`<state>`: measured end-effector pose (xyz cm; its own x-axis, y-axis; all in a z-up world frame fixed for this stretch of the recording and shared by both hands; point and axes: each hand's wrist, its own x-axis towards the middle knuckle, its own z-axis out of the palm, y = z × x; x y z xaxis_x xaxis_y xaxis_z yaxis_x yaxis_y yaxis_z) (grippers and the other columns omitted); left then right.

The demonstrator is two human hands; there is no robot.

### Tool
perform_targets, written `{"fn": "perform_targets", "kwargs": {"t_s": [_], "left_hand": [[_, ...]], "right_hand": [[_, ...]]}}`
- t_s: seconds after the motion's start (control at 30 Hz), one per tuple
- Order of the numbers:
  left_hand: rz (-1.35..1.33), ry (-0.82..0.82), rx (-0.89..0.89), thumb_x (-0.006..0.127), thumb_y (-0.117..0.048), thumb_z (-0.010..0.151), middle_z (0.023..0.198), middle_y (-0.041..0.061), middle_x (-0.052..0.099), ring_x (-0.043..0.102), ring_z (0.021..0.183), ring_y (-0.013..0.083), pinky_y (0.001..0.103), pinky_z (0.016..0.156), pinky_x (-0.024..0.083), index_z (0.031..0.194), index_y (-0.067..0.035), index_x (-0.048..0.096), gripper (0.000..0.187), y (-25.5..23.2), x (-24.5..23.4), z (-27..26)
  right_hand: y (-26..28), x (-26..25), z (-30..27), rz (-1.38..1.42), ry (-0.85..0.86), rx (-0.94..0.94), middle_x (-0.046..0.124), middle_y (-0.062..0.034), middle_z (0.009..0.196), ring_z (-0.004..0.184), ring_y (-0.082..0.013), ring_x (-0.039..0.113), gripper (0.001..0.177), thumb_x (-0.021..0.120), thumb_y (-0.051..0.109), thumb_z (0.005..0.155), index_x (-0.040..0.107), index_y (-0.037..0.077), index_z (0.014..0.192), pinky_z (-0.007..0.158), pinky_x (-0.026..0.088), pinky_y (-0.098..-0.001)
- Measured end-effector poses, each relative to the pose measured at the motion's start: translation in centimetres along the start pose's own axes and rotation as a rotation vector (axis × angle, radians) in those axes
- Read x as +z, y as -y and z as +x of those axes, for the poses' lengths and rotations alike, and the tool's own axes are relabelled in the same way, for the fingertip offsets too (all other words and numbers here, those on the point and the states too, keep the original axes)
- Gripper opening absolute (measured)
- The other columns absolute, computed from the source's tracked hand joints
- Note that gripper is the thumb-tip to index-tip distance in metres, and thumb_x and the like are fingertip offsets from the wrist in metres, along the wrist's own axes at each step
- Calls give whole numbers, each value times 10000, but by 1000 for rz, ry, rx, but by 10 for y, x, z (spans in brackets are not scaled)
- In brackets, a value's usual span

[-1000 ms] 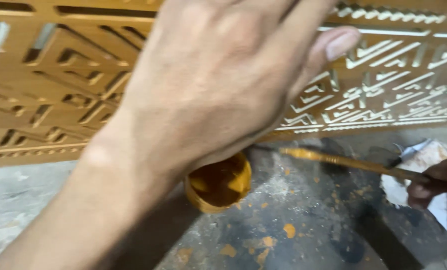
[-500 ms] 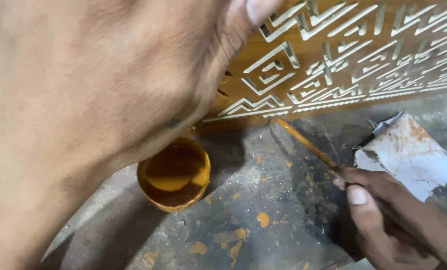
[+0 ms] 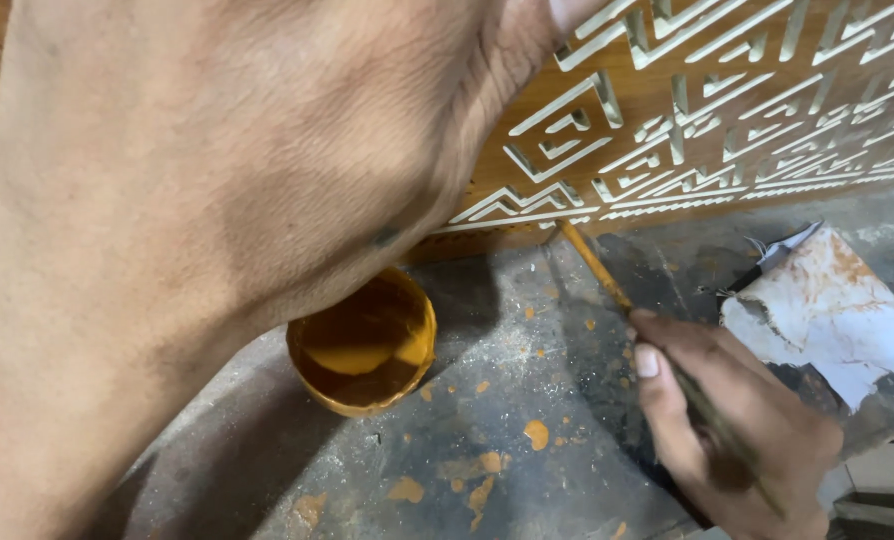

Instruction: Applying stain to the cutouts and surface of a decorative wooden panel.

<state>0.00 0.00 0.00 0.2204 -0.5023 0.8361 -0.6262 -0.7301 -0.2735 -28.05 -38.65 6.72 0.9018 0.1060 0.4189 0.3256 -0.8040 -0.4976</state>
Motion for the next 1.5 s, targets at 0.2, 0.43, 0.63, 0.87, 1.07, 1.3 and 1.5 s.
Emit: {"fn": "perform_targets", "kwargs": {"t_s": [0.2,0.43,0.63,0.87,1.07,1.3,1.5], "left_hand": [[-7,-2,-3,514,-268,1156,1027,80,586,588,895,225,361,778,462,1195,-56,610,236,-4,23,-28],[-1,-10,-6,517,-268,1155,1024,80,586,587,892,225,362,775,460,1192,-57,611,234,-21,20,-35],[-13,-14,-10,519,-268,1154,1022,80,586,586,888,224,363,773,459,1190,-57,612,233,-35,30,-41],[-3,-13,-15,522,-268,1153,1019,80,585,584,885,224,364,770,458,1187,-57,612,232,-43,18,-46],[-21,-18,-9,524,-268,1152,1016,80,585,583,881,224,365,768,457,1184,-57,613,231,-51,16,-38],[-23,-22,3,527,-268,1150,1013,80,585,582,878,224,366,765,456,1181,-57,614,230,-60,21,-41],[-34,-28,12,529,-268,1149,1011,80,585,581,874,224,367,763,455,1178,-57,614,229,-69,4,-44]], "right_hand": [[9,3,1,20,-114,-147,752,-186,1038,909,-190,763,157,690,107,965,701,-1,1078,797,601,-261],[26,-2,-3,-47,-85,-128,756,-192,1018,878,-196,762,238,697,93,953,698,-40,1151,785,587,-278],[18,1,-6,-28,-112,13,777,-151,1008,873,-166,761,201,684,77,1005,733,-21,1174,810,593,-273],[8,4,-10,-3,-106,-57,780,-149,999,801,-156,729,227,690,87,993,726,-22,1189,698,570,-229],[1,7,-8,-24,-138,-26,778,-147,1071,879,-148,753,229,695,103,1019,722,-12,1215,796,577,-231],[23,-14,-8,-37,-29,160,807,-136,1009,779,-136,751,303,712,106,941,747,-15,1217,704,565,-237],[-8,6,-7,63,-163,47,783,-179,1089,987,-184,786,259,649,100,1034,706,-66,1225,833,615,-262]]}}
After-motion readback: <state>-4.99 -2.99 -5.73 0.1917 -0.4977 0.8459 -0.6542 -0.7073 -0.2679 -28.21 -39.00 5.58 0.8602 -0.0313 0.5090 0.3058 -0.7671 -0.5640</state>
